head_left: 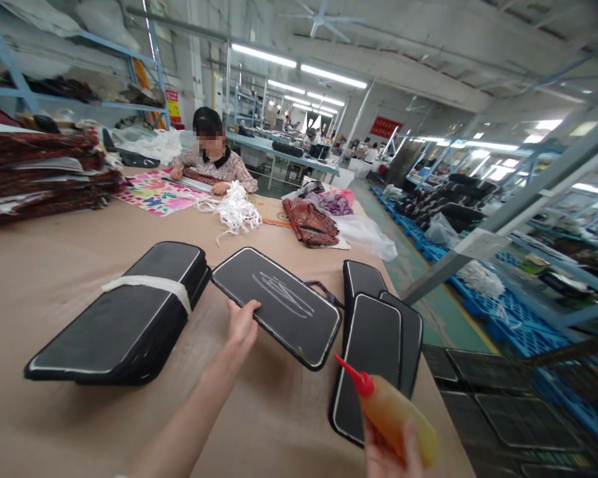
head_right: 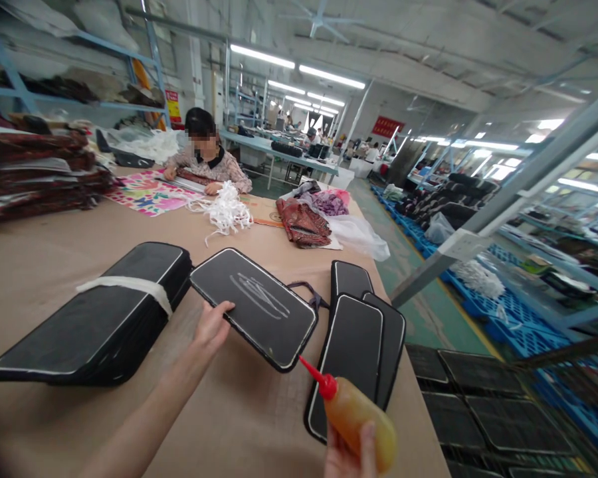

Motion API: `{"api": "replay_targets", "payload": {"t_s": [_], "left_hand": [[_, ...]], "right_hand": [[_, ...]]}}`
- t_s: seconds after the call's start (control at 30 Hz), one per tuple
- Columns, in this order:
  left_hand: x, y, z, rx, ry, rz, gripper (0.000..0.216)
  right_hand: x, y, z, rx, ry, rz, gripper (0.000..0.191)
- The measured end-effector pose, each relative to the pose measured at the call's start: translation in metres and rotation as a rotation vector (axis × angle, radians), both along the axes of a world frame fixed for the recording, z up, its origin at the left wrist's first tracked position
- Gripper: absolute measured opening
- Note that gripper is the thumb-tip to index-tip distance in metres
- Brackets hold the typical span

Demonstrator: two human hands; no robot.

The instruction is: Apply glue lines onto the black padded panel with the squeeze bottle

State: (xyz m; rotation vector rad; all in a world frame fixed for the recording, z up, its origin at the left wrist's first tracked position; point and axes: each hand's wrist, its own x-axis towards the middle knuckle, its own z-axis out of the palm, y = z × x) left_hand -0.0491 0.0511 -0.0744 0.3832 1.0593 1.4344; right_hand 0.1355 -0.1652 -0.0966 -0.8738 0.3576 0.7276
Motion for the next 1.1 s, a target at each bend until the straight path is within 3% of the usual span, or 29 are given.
{"api": "replay_targets", "payload": {"t_s": [0.13,0.4,0.53,0.7,1.1], "left_hand": [[0.01,-0.013,0.003,0.027,0.029,0.106,0.038],[0.024,-0.024,0.006,0.053,0.038,0.286,0.04],[0.026,-0.028,0.01,0.041,0.027,0.279,0.038],[0.027,-0.035,0.018,0.055,-0.018,0.248,0.041],[0.025,-0.04,0.029,0.056,-0.071,0.22,0.04]], "right_hand": [[-0.015,0.002,-0.027,0.005,0.009,-0.021,0.035],[-0.017,0.004,-0.038,-0.025,0.077,-0.107,0.043],[-0.021,0.006,-0.034,-0.029,0.109,-0.111,0.032],[-0.034,0.015,-0.024,-0.042,0.132,-0.13,0.033],[-0.038,0.019,-0.022,-0.033,0.146,-0.081,0.017]]}}
